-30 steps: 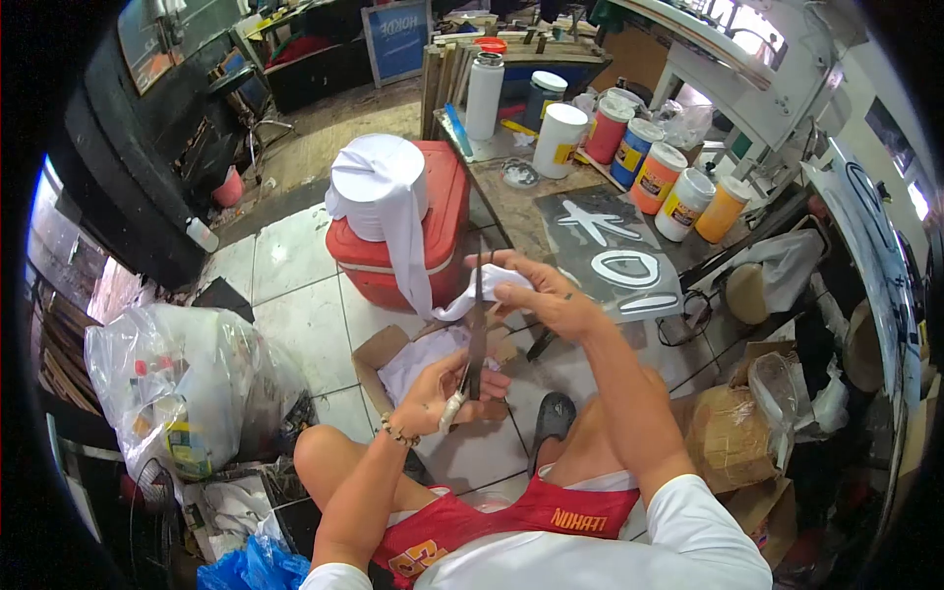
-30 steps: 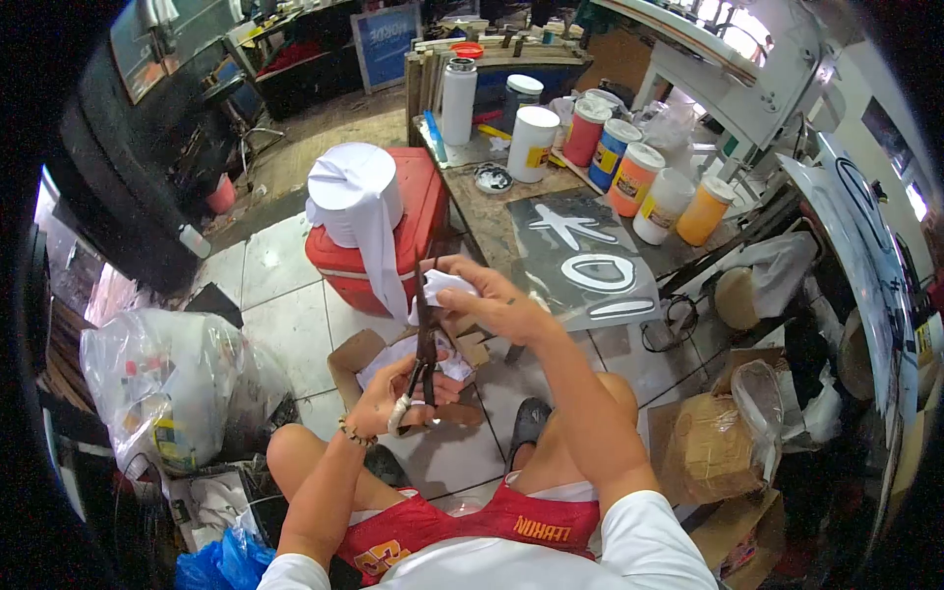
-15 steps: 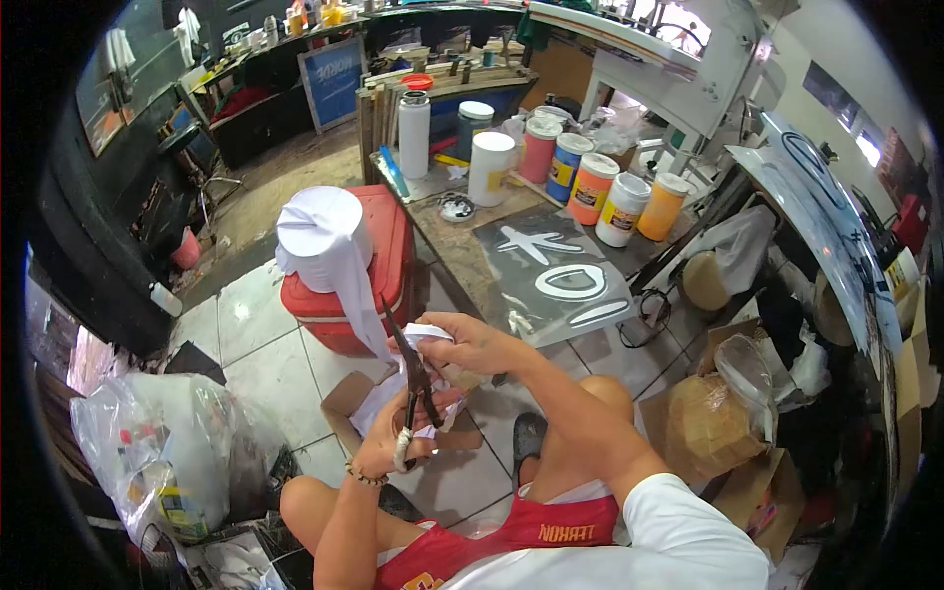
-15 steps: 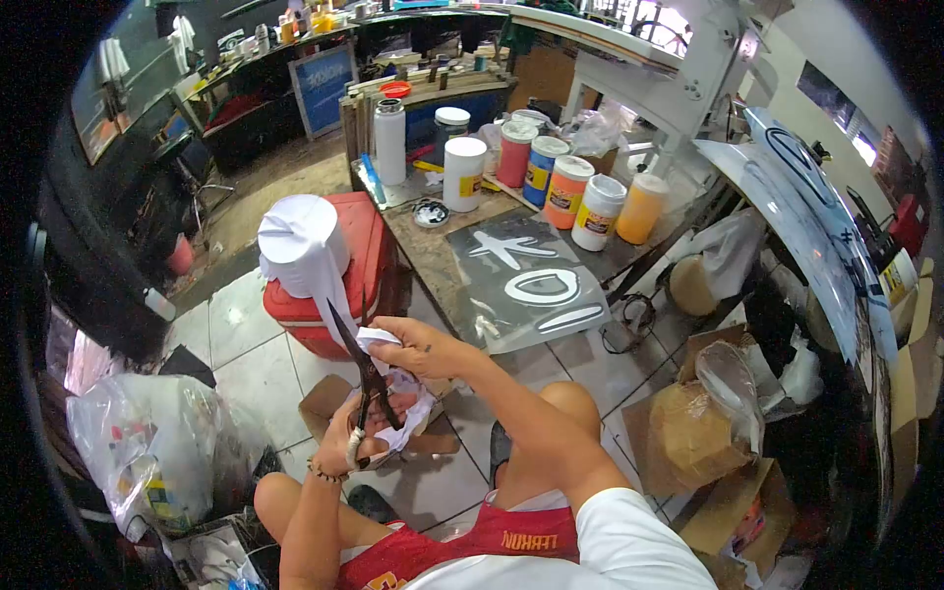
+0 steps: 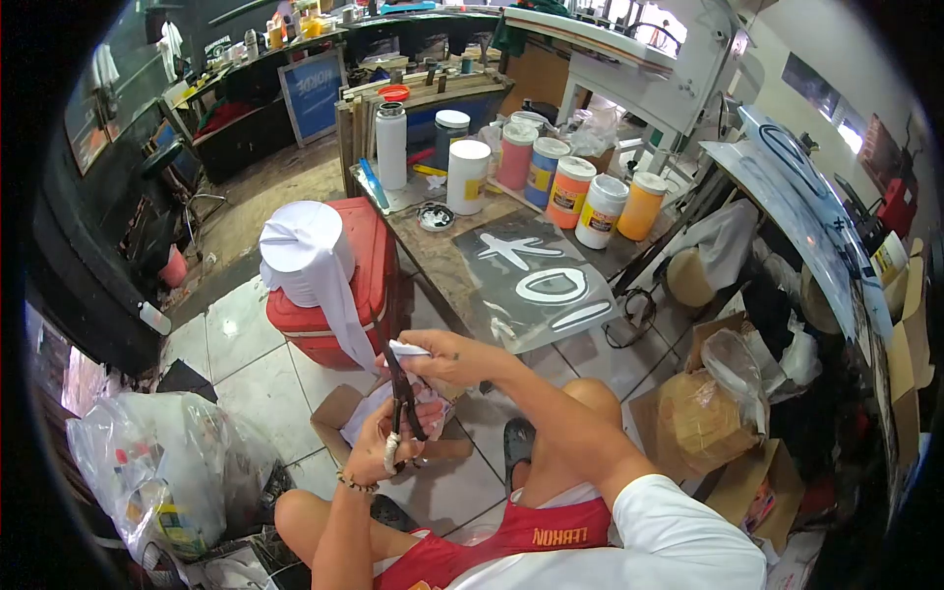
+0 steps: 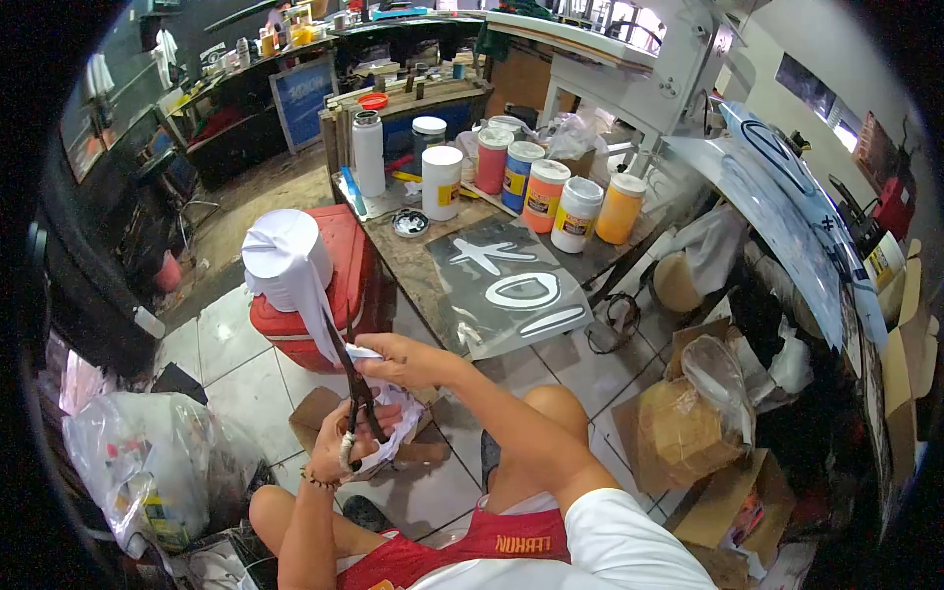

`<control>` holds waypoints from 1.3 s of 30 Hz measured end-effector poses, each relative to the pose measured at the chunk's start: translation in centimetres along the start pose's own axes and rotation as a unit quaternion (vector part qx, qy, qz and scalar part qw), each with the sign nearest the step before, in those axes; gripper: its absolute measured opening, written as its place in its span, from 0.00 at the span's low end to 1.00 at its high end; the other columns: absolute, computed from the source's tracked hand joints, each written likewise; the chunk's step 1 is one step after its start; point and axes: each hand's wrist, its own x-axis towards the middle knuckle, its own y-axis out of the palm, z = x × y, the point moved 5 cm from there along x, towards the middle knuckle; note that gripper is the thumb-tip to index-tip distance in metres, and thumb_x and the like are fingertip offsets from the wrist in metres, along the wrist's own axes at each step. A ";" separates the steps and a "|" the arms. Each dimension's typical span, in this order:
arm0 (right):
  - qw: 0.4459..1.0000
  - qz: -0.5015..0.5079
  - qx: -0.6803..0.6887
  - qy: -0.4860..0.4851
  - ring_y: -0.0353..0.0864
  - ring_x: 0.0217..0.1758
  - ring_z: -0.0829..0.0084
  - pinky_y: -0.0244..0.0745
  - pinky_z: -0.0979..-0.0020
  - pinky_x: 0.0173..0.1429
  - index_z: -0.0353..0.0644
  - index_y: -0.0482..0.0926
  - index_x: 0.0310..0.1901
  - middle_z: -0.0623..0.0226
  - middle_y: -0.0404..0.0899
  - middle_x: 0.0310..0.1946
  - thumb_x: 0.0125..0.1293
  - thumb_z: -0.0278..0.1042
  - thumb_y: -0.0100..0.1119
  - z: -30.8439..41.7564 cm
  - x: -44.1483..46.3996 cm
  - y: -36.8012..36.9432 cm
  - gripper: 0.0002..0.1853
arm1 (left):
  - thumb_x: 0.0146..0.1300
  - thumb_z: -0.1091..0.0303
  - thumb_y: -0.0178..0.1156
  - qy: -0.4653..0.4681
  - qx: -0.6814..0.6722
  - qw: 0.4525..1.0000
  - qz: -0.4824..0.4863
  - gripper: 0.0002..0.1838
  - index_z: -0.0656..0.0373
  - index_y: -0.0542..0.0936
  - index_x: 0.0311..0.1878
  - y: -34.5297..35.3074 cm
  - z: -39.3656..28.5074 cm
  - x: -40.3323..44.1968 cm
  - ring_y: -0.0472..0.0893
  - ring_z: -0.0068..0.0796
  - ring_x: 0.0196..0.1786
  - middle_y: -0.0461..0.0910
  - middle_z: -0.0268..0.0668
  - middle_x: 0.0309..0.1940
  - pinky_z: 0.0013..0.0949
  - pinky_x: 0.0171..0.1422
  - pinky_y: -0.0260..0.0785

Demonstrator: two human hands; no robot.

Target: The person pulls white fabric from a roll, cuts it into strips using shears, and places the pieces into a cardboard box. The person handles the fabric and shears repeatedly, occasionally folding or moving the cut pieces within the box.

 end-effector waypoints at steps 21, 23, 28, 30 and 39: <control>0.986 -0.074 -0.122 -0.082 0.80 0.43 0.58 0.75 0.60 0.48 0.36 0.76 0.44 0.53 0.80 0.38 0.64 0.44 0.66 -7.7 6.0 6.4 0.19 | 0.53 0.69 0.69 0.209 0.079 0.964 -0.145 0.43 0.68 0.63 0.72 -7.1 -7.7 -2.0 0.85 0.35 0.44 0.83 0.48 0.49 0.34 0.51 0.79; 0.985 -0.137 -0.081 -0.072 0.80 0.39 0.65 0.75 0.63 0.44 0.36 0.74 0.42 0.56 0.80 0.35 0.65 0.43 0.67 -8.2 6.4 4.9 0.18 | 0.52 0.71 0.67 0.195 0.090 0.966 -0.143 0.42 0.68 0.62 0.72 -7.6 -7.5 -2.1 0.85 0.35 0.43 0.83 0.49 0.49 0.34 0.51 0.79; 0.942 -0.311 -0.086 -0.086 0.79 0.36 0.75 0.75 0.68 0.39 0.41 0.69 0.45 0.65 0.78 0.33 0.66 0.40 0.68 -4.9 4.8 -1.8 0.18 | 0.50 0.74 0.73 0.072 0.076 0.994 -0.040 0.46 0.65 0.62 0.73 -6.2 -4.7 -1.2 0.84 0.36 0.51 0.82 0.50 0.54 0.34 0.57 0.76; 0.933 -0.350 0.079 -0.040 0.79 0.35 0.76 0.75 0.71 0.38 0.42 0.67 0.47 0.66 0.78 0.34 0.66 0.39 0.68 -2.5 3.5 -3.9 0.19 | 0.53 0.70 0.74 0.036 0.035 0.996 0.077 0.46 0.65 0.59 0.73 -3.5 -3.6 -0.7 0.80 0.38 0.60 0.77 0.52 0.60 0.38 0.64 0.73; 0.945 -0.276 0.145 -0.099 0.78 0.41 0.75 0.74 0.71 0.49 0.44 0.67 0.47 0.65 0.78 0.35 0.64 0.23 0.63 1.2 -0.9 -7.2 0.15 | 0.55 0.66 0.74 -0.135 -0.052 0.966 0.214 0.50 0.60 0.55 0.76 0.2 5.8 0.3 0.73 0.42 0.68 0.71 0.53 0.66 0.43 0.73 0.65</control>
